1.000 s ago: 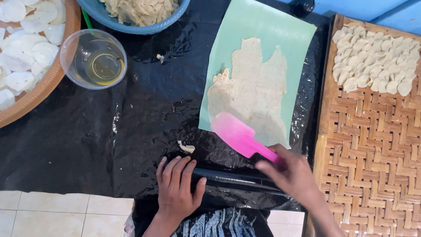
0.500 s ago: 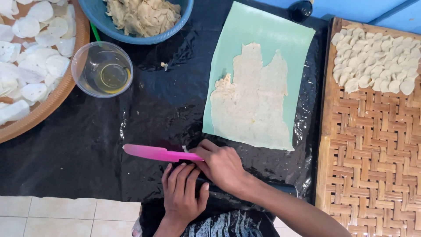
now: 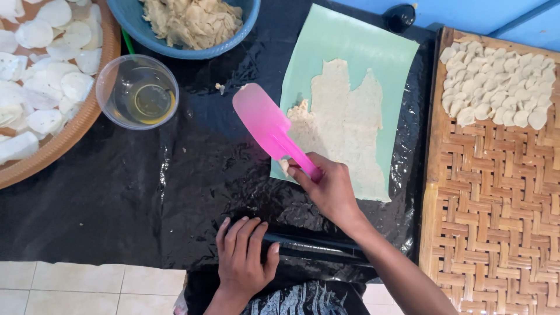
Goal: Preparing dough and shaping it into small discs for crackers using a rolling pin and spatula.
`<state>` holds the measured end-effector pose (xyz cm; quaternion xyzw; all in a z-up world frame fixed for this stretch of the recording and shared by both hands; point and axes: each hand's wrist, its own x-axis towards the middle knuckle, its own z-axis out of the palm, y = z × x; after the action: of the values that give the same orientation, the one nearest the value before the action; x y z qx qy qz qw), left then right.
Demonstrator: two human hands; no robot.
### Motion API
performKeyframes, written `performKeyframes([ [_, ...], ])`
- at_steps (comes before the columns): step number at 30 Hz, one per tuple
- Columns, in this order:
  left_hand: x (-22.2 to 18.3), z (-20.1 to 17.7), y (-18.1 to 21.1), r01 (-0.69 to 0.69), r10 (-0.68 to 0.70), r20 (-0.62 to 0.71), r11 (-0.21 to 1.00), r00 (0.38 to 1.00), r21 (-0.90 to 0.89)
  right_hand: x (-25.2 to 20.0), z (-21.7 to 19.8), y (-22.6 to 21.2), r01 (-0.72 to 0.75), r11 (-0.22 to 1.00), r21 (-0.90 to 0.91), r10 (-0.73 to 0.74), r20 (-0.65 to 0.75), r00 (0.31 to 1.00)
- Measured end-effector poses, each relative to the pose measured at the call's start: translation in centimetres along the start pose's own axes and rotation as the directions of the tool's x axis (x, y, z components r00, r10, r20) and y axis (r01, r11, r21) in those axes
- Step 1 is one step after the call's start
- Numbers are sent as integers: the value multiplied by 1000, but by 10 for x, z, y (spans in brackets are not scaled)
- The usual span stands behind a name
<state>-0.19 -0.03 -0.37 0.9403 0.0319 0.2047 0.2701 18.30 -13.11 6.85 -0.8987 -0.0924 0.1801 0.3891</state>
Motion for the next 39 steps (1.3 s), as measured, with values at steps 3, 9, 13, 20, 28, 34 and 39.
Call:
performKeyframes([
  [3,1,-1,0,7,-7,-4,1000,1000,1,2,8,6,117,993,-3,-117,-33,993],
  [9,-2,3,0,11,-11,0,1000,1000,7,1,8,9,307,943,-126,-319,-93,943],
  [13,2,-3,4,23,-23,14,1000,1000,9,-1,4,3,230,963,-139,-235,-20,972],
  [20,2,-9,8,-101,104,93,994,990,-38,4,6,1,242,959,-150,-255,-74,964],
  [28,41,-26,4,-292,324,380,946,867,-141,-1,-7,12,218,974,-67,-217,26,976],
  [34,58,-26,0,-299,334,425,943,841,-149,-6,-45,28,-29,1000,5,29,56,998],
  [39,68,-29,-9,-327,327,394,942,859,-70,-9,-82,56,-62,998,1,60,-248,967],
])
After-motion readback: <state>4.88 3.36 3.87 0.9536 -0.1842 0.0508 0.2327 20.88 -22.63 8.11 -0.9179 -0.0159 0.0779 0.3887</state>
